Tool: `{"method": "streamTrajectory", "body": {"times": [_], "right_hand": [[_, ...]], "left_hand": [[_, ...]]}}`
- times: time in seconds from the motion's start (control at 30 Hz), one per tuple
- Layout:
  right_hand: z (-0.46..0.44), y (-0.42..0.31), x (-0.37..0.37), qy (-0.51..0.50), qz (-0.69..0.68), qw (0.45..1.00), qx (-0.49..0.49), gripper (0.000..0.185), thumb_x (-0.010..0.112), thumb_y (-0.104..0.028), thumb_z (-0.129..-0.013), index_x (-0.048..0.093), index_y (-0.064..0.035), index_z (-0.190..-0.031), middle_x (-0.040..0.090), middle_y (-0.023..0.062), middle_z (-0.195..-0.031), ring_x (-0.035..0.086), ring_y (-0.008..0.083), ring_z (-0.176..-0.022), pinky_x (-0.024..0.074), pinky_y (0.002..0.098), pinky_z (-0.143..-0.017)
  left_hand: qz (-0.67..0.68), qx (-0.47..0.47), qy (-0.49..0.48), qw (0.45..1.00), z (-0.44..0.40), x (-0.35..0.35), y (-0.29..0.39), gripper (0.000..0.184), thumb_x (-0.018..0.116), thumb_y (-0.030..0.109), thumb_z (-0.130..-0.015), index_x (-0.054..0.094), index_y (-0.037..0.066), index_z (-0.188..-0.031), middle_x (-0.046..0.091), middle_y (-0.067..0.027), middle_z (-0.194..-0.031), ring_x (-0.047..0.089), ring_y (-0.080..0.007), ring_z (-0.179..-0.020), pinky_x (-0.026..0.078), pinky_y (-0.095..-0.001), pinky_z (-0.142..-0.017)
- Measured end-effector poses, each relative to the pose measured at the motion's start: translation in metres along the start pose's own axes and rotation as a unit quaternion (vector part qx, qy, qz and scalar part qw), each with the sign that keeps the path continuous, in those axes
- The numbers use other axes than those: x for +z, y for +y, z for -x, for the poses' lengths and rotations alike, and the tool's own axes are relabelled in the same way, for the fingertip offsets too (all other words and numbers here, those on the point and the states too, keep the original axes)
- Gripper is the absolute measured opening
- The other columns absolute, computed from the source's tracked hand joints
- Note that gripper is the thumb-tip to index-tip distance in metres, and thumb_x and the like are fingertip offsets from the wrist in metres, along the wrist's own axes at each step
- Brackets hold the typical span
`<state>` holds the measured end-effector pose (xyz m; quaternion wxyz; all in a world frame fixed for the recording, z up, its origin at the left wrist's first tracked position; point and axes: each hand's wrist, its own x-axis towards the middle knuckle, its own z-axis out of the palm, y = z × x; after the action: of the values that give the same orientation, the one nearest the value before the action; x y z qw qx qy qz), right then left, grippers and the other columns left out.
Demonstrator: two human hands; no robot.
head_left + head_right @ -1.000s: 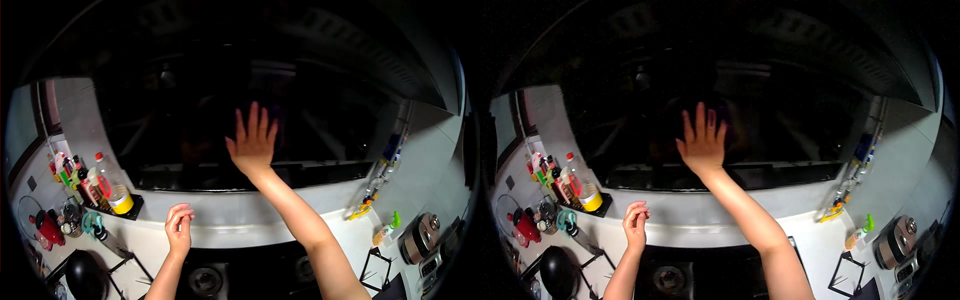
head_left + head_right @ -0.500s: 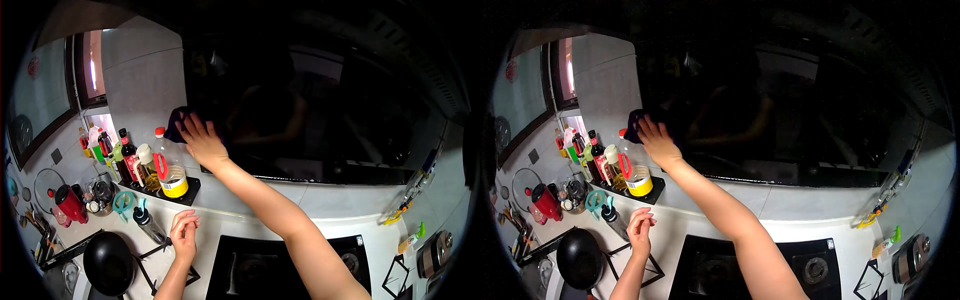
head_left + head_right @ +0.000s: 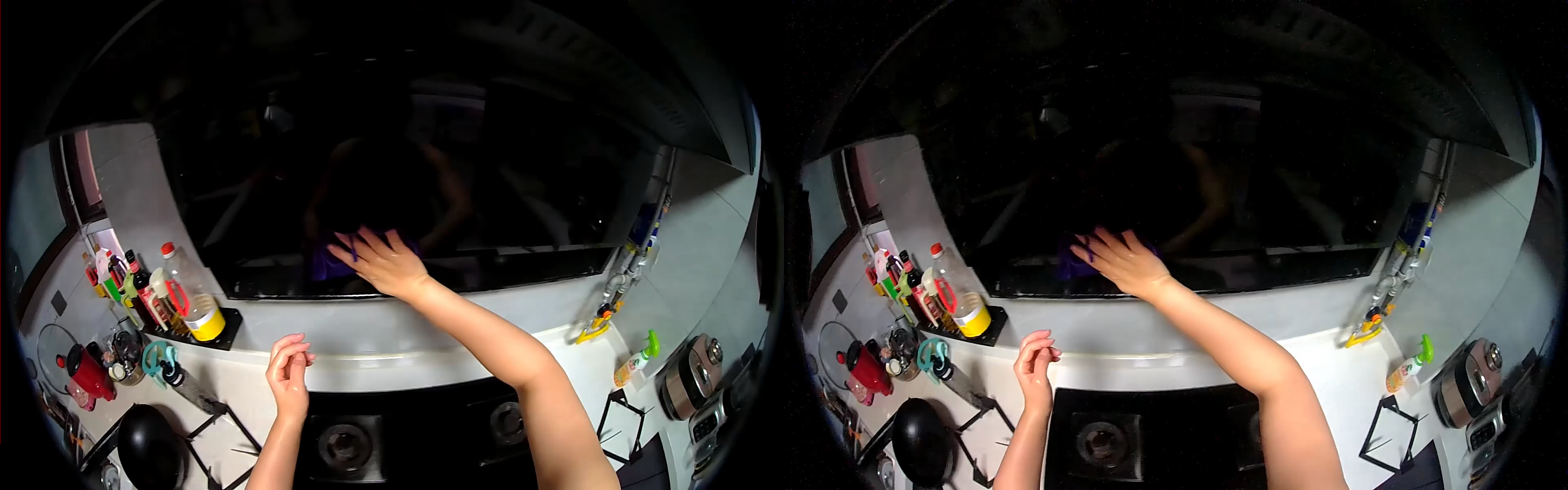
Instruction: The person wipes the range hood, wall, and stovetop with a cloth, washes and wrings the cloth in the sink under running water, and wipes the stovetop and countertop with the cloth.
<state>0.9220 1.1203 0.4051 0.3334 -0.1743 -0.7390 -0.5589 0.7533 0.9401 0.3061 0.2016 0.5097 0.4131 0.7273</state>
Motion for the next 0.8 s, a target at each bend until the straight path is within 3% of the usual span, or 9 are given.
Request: {"method": "streamTrajectory", "body": {"times": [0.3,0.43,0.53,0.57,0.63,0.73,0.8], "right_hand": [[0.190,0.167,-0.052,-0.076,0.023,0.995,0.052,0.061,0.063,-0.040,-0.065,0.048,-0.0287,-0.123,0.048,-0.0053,-0.125,0.046,0.0206,-0.102,0.0372,0.0405,-0.084],[0.272,0.234,-0.071,-0.130,0.043,0.985,0.104,0.062,0.067,-0.042,-0.058,0.053,-0.0311,-0.117,0.048,-0.0023,-0.125,0.046,0.0232,-0.100,0.0373,0.0447,-0.082],[0.326,0.279,-0.082,-0.111,0.054,0.978,0.167,0.058,0.067,-0.043,-0.057,0.056,-0.0309,-0.113,0.045,0.0014,-0.127,0.046,0.0275,-0.102,0.0376,0.0470,-0.082],[0.341,0.290,-0.087,-0.161,0.043,0.965,0.203,0.058,0.065,-0.046,-0.058,0.056,-0.0278,-0.113,0.044,0.0063,-0.129,0.045,0.0311,-0.105,0.0351,0.0502,-0.086],[0.355,0.301,-0.085,-0.090,0.030,0.958,0.271,0.057,0.060,-0.043,-0.066,0.053,-0.0171,-0.116,0.040,0.0158,-0.130,0.041,0.0375,-0.111,0.0303,0.0560,-0.091],[0.353,0.305,-0.077,0.024,0.066,0.918,0.390,0.061,0.055,-0.038,-0.072,0.045,-0.0050,-0.122,0.033,0.0236,-0.133,0.036,0.0433,-0.114,0.0252,0.0561,-0.096],[0.345,0.304,-0.076,0.102,-0.010,0.879,0.466,0.063,0.053,-0.032,-0.073,0.039,0.0001,-0.125,0.028,0.0243,-0.136,0.033,0.0443,-0.118,0.0244,0.0532,-0.099]], "left_hand": [[0.056,-0.022,-0.074,0.995,0.020,0.184,-0.009,0.016,0.045,-0.001,-0.087,0.061,0.000,-0.091,0.051,-0.0083,-0.110,0.055,-0.0123,-0.075,0.047,-0.0246,-0.069],[0.065,-0.023,-0.099,0.993,0.031,0.245,-0.018,0.016,0.045,-0.001,-0.087,0.061,0.001,-0.091,0.051,-0.0080,-0.110,0.055,-0.0123,-0.075,0.047,-0.0246,-0.069],[0.068,-0.019,-0.116,0.991,0.037,0.284,-0.021,0.016,0.045,0.000,-0.087,0.061,0.001,-0.091,0.051,-0.0078,-0.110,0.055,-0.0126,-0.074,0.046,-0.0249,-0.068],[0.069,-0.025,-0.114,0.991,0.039,0.297,-0.020,0.016,0.045,0.001,-0.087,0.061,0.001,-0.090,0.052,-0.0078,-0.109,0.055,-0.0127,-0.073,0.046,-0.0253,-0.067],[0.074,-0.033,-0.117,0.990,0.043,0.316,-0.018,0.017,0.044,0.001,-0.087,0.061,0.002,-0.089,0.053,-0.0078,-0.109,0.055,-0.0129,-0.072,0.046,-0.0258,-0.065],[0.082,-0.033,-0.121,0.989,0.046,0.334,-0.011,0.017,0.044,0.001,-0.087,0.061,0.001,-0.089,0.053,-0.0078,-0.109,0.055,-0.0129,-0.072,0.046,-0.0259,-0.065],[0.084,-0.030,-0.123,0.988,0.047,0.339,-0.001,0.017,0.044,0.001,-0.087,0.061,0.001,-0.089,0.053,-0.0079,-0.109,0.055,-0.0130,-0.072,0.046,-0.0260,-0.065]]}}
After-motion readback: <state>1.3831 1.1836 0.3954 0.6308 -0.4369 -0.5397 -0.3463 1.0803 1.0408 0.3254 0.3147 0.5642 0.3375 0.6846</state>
